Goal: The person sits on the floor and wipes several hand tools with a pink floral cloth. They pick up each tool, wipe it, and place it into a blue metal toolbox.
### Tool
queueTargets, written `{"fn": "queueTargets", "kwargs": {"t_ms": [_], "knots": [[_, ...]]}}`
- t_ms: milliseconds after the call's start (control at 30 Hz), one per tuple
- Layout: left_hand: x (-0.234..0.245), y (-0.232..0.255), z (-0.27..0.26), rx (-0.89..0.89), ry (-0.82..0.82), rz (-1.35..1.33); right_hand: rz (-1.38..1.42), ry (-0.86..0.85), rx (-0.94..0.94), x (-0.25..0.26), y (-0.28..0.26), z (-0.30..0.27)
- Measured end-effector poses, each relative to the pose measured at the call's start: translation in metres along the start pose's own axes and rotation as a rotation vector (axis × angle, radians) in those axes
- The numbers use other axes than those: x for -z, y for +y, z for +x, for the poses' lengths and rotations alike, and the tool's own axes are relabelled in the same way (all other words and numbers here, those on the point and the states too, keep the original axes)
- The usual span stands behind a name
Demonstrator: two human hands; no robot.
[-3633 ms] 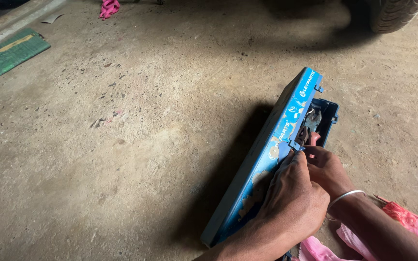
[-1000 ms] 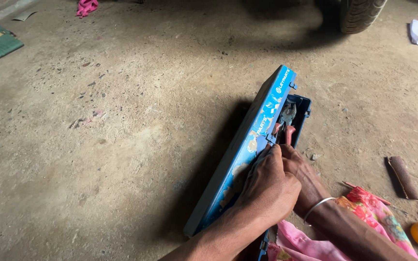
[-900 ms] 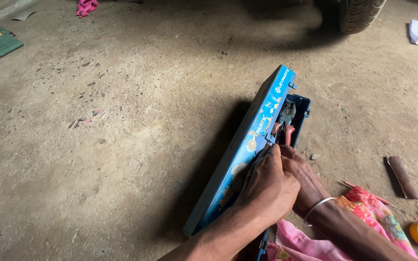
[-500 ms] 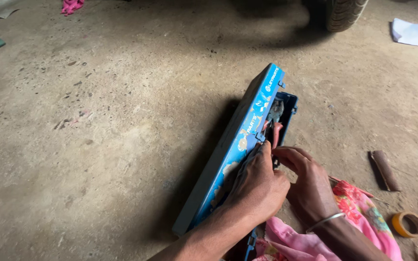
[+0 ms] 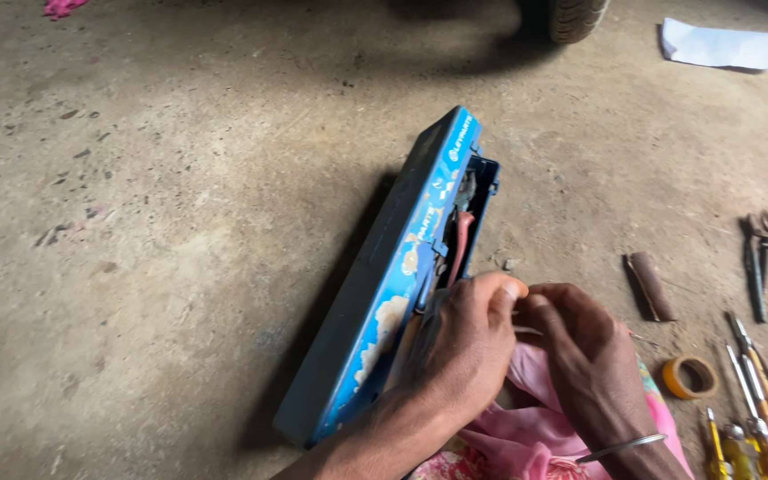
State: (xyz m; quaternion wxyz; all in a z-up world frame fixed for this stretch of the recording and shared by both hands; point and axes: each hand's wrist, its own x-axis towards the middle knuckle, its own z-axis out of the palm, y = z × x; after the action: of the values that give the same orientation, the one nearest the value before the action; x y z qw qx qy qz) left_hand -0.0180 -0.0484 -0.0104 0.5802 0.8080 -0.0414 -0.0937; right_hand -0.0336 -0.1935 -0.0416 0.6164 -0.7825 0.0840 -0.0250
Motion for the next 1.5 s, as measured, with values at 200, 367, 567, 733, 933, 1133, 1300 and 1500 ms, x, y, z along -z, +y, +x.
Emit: {"fn": "queueTargets", "kwargs": {"t_ms": [200, 367, 567, 733, 933, 1133, 1300, 1500], "knots": [[-0.014, 0.009, -0.002, -0.316, 0.05, -0.074, 0.322, 0.038, -0.206, 0.016, 0.003, -0.005], [-0.027, 0.006, -0.015, -0.668, -0.01, 0.333, 0.553, 0.093, -0.545, 0.016, -0.039, -0.003], [-0.024, -0.009, -0.006, -0.766, -0.11, 0.518, 0.658, 0.068, -0.548, 0.027, -0.069, -0.006], [-0.022, -0.003, -0.004, -0.599, -0.094, 0.429, 0.807, -0.222, -0.225, 0.043, -0.037, 0.0], [-0.017, 0.002, -0.005, -0.245, -0.093, 0.208, 0.854, -0.151, -0.19, 0.056, -0.014, 0.002], [-0.017, 0.001, -0.002, -0.265, -0.021, 0.227, 0.667, 0.056, -0.404, 0.048, -0.023, -0.003], [-0.02, -0.001, -0.001, -0.099, -0.077, 0.221, 0.605, 0.093, -0.42, 0.054, -0.025, -0.002], [-0.034, 0.007, 0.007, -0.332, -0.046, 0.133, 0.672, 0.074, -0.37, 0.068, -0.013, 0.007]]}}
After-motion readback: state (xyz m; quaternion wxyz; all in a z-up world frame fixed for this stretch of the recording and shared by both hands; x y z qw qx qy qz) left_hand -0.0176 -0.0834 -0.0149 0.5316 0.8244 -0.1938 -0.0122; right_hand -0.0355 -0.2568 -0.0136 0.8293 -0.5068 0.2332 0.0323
